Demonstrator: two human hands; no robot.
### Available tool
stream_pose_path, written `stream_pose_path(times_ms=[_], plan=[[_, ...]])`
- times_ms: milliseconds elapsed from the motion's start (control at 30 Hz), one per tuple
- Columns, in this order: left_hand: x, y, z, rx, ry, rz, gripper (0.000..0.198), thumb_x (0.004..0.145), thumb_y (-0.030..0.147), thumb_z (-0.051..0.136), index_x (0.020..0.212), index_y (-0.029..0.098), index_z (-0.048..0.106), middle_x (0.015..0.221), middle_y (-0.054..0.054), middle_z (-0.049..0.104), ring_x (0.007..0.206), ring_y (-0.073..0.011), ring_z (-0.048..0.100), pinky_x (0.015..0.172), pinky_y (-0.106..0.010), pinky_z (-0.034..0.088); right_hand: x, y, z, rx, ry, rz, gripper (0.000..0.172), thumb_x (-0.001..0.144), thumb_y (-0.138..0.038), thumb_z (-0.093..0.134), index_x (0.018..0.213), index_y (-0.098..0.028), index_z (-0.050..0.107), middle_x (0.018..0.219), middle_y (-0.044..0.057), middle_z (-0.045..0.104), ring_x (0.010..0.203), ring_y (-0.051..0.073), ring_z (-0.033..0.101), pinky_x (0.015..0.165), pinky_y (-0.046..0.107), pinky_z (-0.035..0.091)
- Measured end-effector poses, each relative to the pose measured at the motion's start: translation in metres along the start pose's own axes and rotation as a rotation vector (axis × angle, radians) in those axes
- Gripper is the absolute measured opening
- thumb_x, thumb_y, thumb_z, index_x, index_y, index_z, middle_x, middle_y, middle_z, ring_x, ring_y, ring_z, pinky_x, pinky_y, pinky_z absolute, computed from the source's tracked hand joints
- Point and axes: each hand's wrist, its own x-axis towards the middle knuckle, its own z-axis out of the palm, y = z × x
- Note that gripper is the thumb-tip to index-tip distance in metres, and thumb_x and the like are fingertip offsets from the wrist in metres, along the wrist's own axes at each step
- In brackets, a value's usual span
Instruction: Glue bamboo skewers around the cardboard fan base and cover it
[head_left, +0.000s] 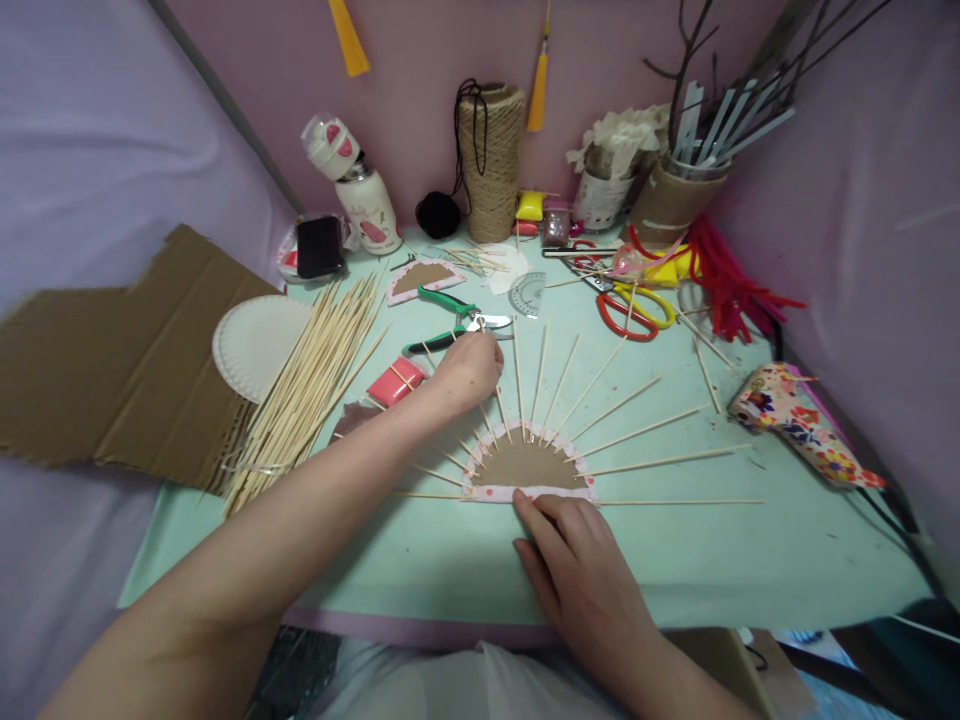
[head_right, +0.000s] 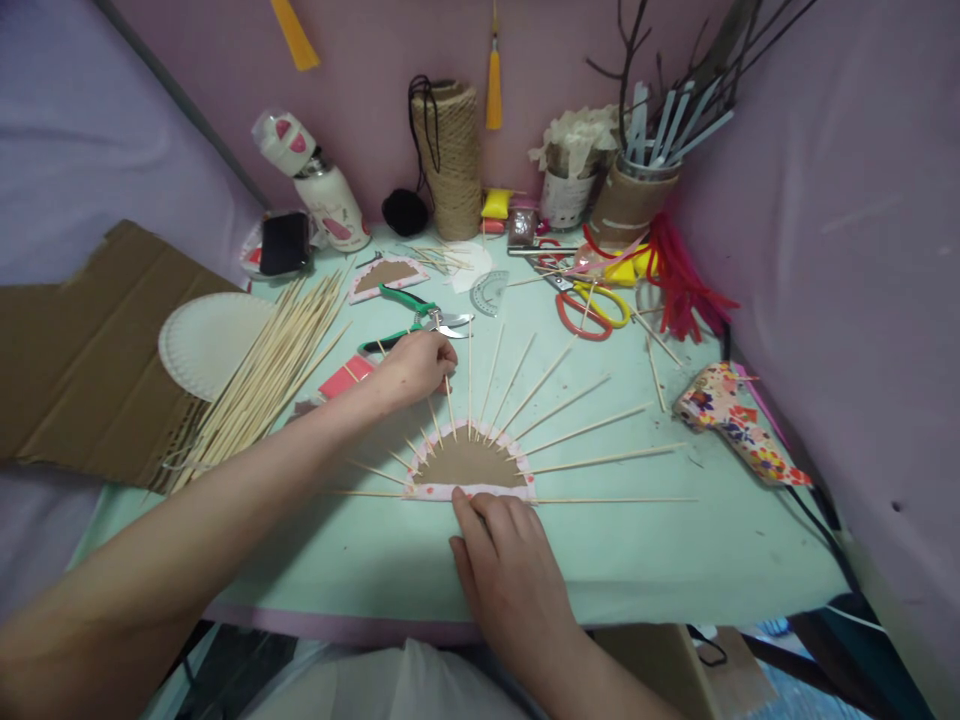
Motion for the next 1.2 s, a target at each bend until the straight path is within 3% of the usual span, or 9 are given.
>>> stream_pose_path(times_ms=[167, 433, 1200], plan=[[-0.0015, -0.002, 0.002, 0.054, 0.067, 0.047, 0.021, 0.072, 0.003, 0.05, 0.08, 0.012, 0.068, 0.07, -0.007, 0.069, 0.069, -0.0185, 0.066, 0.069, -0.027, 0.046, -0.001, 0.0006, 0.0004, -0.002, 0.006, 0.004, 0.034, 0.096, -0.017, 0.048, 0.129, -0.009, 0.056, 0.101, 0.013, 0.064, 0.089, 0.024, 0.056, 0.076, 0.039, 0.049], [-0.0052, -0.0034, 0.0041, 0.091, 0.11, 0.083, 0.022, 0.075, 0.004, 0.048, 0.081, 0.012, 0.067, 0.071, -0.007, 0.069, 0.07, -0.0181, 0.065, 0.073, -0.028, 0.046, -0.0008, 0.0002, 0.0008, -0.01, 0.003, -0.001, 0.034, 0.097, -0.018, 0.046, 0.128, -0.009, 0.056, 0.101, 0.014, 0.064, 0.089, 0.024, 0.055, 0.075, 0.04, 0.05], [-0.0029, -0.0051, 0.007, 0.08, 0.057, 0.042, 0.017, 0.073, 0.006, 0.051, 0.076, 0.011, 0.067, 0.063, -0.009, 0.066, 0.062, -0.0209, 0.065, 0.066, -0.03, 0.047, 0.0014, 0.0002, 0.0051, -0.023, 0.084, -0.044, 0.032, 0.097, -0.016, 0.045, 0.126, -0.008, 0.057, 0.095, 0.012, 0.063, 0.083, 0.023, 0.058, 0.071, 0.038, 0.051]])
